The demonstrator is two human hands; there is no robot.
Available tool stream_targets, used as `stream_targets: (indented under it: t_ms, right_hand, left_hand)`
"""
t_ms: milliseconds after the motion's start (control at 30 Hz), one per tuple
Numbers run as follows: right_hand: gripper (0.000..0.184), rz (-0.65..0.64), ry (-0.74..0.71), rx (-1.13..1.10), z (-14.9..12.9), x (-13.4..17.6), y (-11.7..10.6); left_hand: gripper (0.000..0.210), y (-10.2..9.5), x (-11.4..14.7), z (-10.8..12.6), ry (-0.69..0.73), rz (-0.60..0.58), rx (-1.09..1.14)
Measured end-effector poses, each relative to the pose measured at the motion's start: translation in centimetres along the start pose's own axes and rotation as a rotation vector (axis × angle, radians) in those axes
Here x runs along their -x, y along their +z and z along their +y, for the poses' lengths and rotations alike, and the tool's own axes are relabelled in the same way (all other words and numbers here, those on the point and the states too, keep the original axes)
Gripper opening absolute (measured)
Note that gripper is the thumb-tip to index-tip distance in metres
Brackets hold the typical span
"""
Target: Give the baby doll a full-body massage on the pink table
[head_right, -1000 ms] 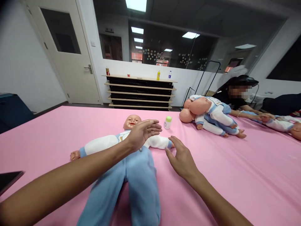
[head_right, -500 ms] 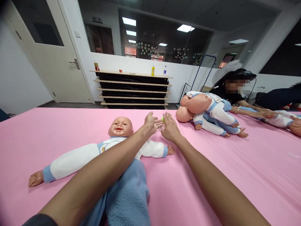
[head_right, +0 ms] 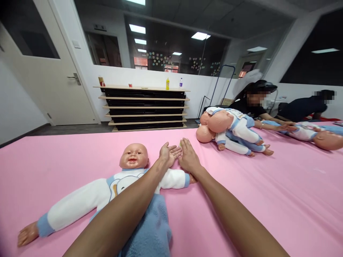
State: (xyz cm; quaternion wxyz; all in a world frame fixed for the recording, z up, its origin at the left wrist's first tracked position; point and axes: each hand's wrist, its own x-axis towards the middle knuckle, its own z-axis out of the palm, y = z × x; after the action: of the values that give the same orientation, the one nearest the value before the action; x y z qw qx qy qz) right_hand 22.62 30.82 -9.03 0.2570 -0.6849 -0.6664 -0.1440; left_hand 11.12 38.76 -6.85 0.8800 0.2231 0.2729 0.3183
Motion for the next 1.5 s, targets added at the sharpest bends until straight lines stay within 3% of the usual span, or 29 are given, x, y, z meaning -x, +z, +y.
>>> stream_targets:
  t_ms: [200, 600, 767, 933, 1067, 1200, 1367, 1500]
  right_hand:
    - [0.087, -0.026, 0.007, -0.046, -0.2, 0.1, -0.6]
    - [0.075, -0.039, -0.018, -0.057, -0.5, -0.6, -3.4]
    - [0.074, 0.076, 0.017, -0.110, -4.1, 2.8, -6.1]
    - [0.072, 0.105, 0.121, -0.304, -10.2, 8.6, -10.0]
    - [0.070, 0.089, 0.149, -0.439, -14.6, 10.5, -13.2]
    - [0.072, 0.156, 0.170, -0.607, -17.7, 9.1, -15.2]
    - [0.074, 0.155, 0.341, -0.948, -21.7, 6.5, -14.6]
    - [0.068, 0.111, 0.366, -1.192, -27.5, 7.8, -13.9]
  left_hand:
    - [0.063, -0.2, 0.4, 0.1, 0.002, -0.029, 0.030]
    - [0.062, -0.4, 0.6, 0.5, 0.016, -0.062, 0.040]
    - [0.065, -0.3, 1.1, 0.9, 0.044, -0.056, 0.019]
    - [0.060, 2.0, 3.4, 2.8, 0.091, -0.088, -0.037]
    - [0.058, 4.5, 7.4, 4.2, 0.148, -0.162, -0.085]
    - [0.059, 5.3, 14.3, 3.3, 0.221, -0.218, -0.113]
    - [0.051, 3.8, 24.3, 0.2, 0.353, -0.240, -0.090]
    - [0.042, 1.5, 29.8, 0.5, 0.472, -0.200, -0.167]
